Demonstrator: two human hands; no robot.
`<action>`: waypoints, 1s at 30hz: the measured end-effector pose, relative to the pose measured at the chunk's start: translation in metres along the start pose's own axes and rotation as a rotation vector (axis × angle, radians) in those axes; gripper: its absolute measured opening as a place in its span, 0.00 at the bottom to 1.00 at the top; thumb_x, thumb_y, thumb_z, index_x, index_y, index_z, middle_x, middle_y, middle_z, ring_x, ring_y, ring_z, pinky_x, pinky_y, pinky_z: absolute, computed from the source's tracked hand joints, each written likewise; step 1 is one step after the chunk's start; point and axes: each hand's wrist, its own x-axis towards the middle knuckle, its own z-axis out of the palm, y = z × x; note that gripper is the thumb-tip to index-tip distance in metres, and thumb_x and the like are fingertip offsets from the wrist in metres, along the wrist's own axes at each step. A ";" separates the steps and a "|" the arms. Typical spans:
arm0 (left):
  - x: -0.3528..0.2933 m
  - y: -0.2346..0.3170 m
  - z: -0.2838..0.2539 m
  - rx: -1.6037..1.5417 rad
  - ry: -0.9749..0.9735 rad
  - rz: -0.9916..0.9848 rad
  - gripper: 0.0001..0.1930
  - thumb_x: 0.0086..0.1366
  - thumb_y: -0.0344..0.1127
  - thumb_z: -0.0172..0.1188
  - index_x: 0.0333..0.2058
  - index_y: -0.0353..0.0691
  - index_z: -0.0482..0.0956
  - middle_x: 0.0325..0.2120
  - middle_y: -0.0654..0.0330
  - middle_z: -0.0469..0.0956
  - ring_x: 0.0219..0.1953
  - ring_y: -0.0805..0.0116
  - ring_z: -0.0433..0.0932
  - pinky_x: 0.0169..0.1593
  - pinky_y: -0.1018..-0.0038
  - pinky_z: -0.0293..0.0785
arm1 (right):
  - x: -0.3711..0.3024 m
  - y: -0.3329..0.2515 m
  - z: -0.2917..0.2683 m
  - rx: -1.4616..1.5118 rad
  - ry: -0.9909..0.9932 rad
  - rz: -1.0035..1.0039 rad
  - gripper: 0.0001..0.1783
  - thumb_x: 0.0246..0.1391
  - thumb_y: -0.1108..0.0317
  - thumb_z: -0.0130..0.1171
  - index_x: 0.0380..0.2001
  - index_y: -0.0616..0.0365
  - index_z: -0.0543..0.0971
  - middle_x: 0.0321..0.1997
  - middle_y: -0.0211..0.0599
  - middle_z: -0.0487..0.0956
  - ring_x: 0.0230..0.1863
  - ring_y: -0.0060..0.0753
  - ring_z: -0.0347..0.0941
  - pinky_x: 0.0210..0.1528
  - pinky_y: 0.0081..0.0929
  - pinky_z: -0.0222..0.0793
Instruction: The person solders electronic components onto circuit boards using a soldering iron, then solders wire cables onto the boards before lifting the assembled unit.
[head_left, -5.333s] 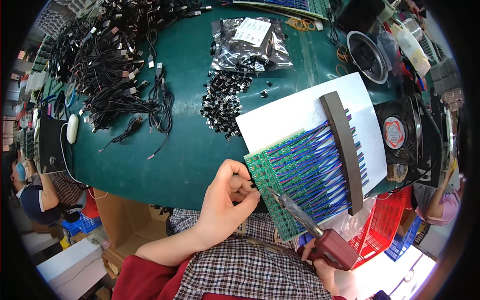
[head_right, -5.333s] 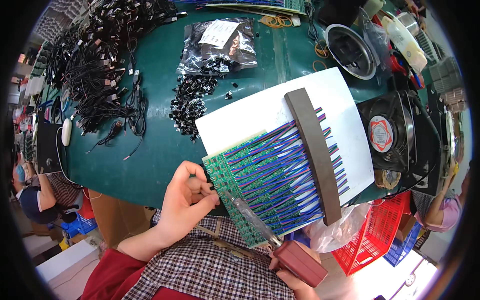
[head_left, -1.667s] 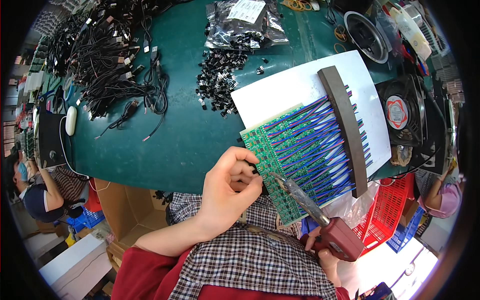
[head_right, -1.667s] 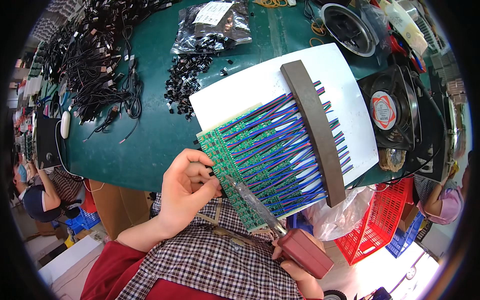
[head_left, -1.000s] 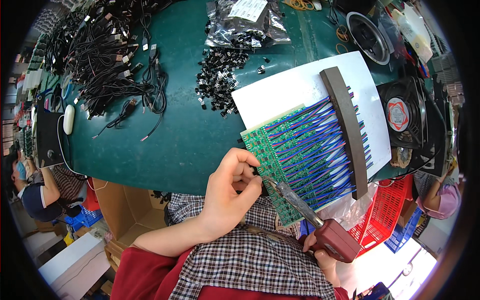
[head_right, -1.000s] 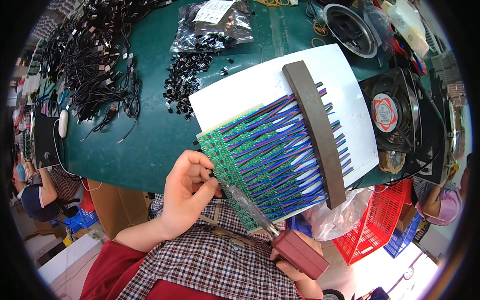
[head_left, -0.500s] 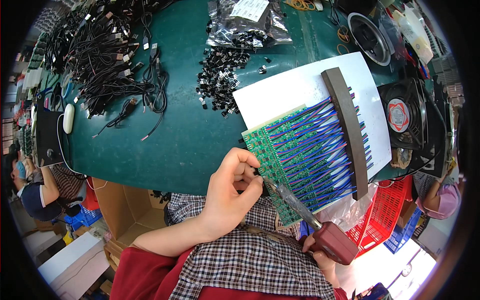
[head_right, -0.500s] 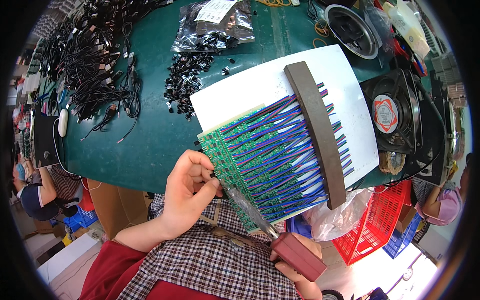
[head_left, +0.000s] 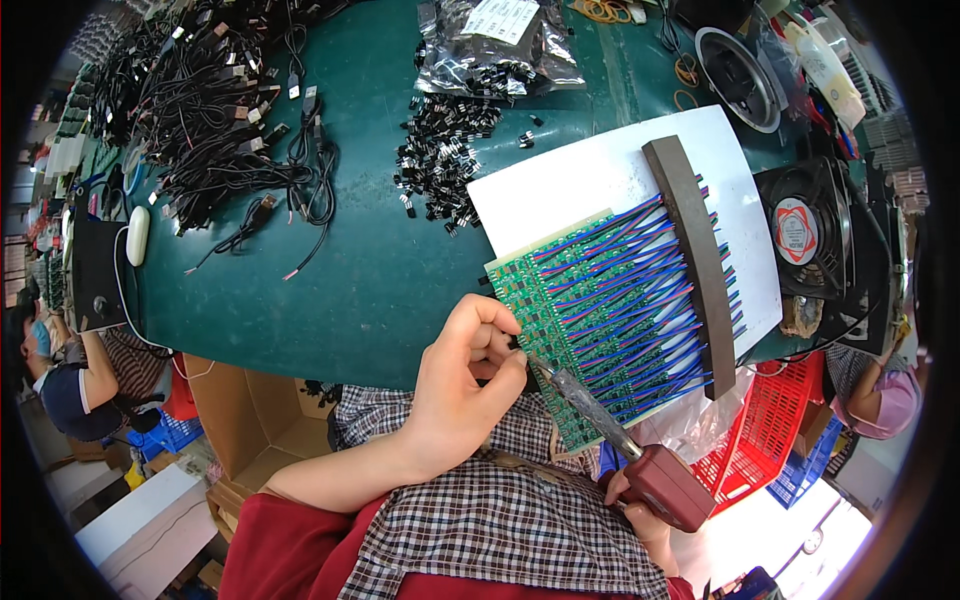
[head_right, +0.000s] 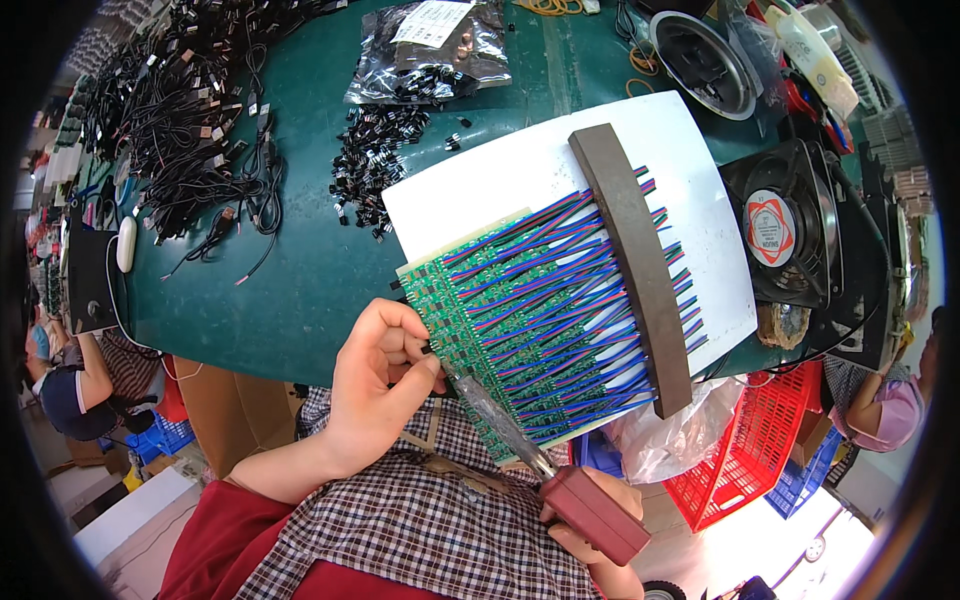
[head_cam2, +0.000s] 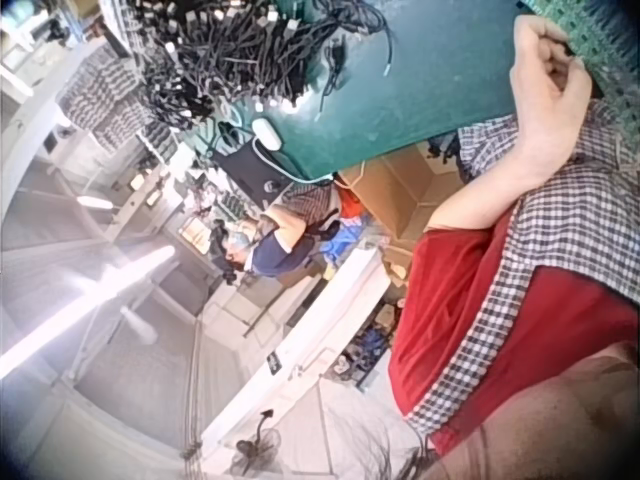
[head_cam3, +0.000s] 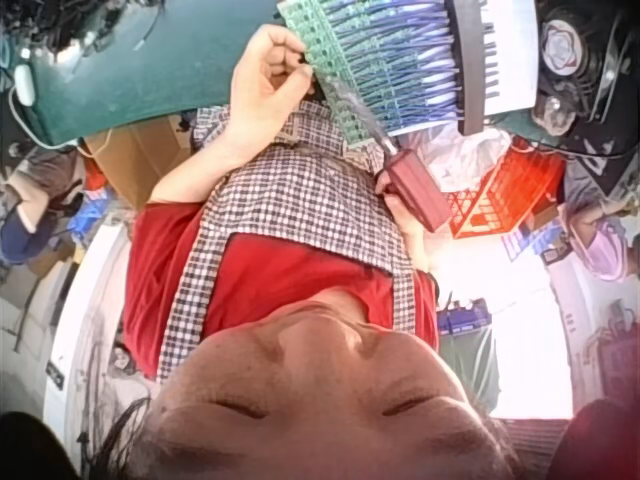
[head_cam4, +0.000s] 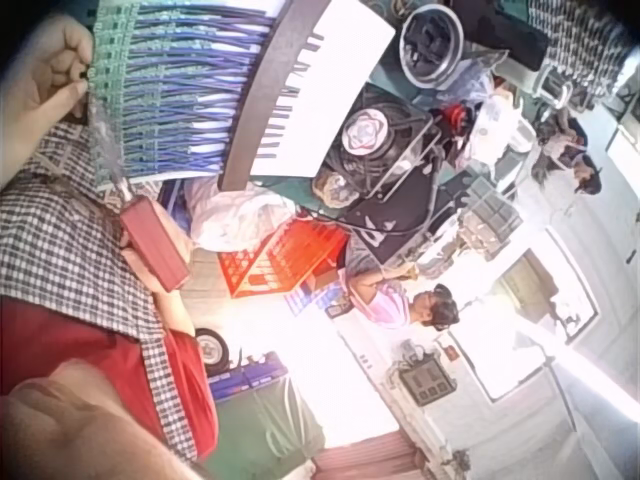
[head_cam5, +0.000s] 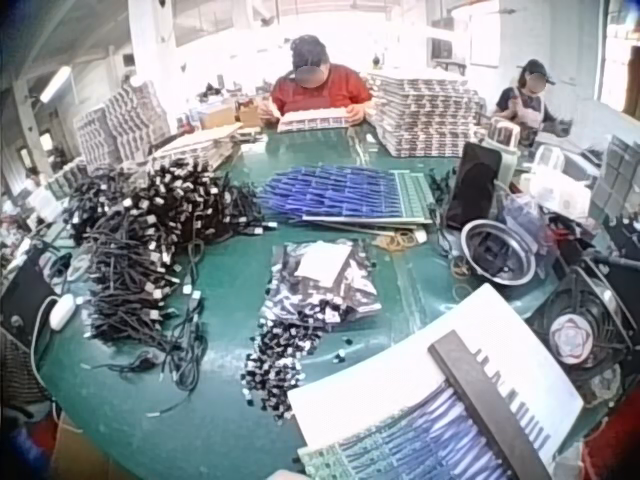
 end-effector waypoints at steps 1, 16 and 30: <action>0.000 0.000 0.000 -0.001 0.006 -0.009 0.11 0.59 0.21 0.53 0.40 0.38 0.64 0.23 0.67 0.70 0.26 0.83 0.68 0.29 0.83 0.65 | -0.001 0.001 0.001 -0.022 0.011 -0.008 0.38 0.47 0.51 0.66 0.54 0.64 0.65 0.23 0.37 0.79 0.22 0.31 0.78 0.26 0.22 0.72; -0.004 0.004 0.000 0.002 0.031 0.036 0.14 0.57 0.15 0.48 0.41 0.37 0.63 0.24 0.63 0.70 0.26 0.79 0.71 0.31 0.82 0.70 | 0.023 -0.059 0.016 -0.179 0.691 -0.205 0.38 0.53 0.34 0.50 0.35 0.67 0.66 0.27 0.37 0.69 0.16 0.22 0.66 0.21 0.16 0.60; 0.012 0.016 -0.056 0.287 0.309 0.230 0.11 0.63 0.24 0.54 0.44 0.34 0.70 0.30 0.61 0.74 0.31 0.79 0.74 0.35 0.82 0.72 | 0.041 -0.051 -0.024 -0.335 1.141 -0.354 0.17 0.61 0.64 0.48 0.48 0.66 0.71 0.33 0.30 0.71 0.28 0.17 0.61 0.32 0.17 0.57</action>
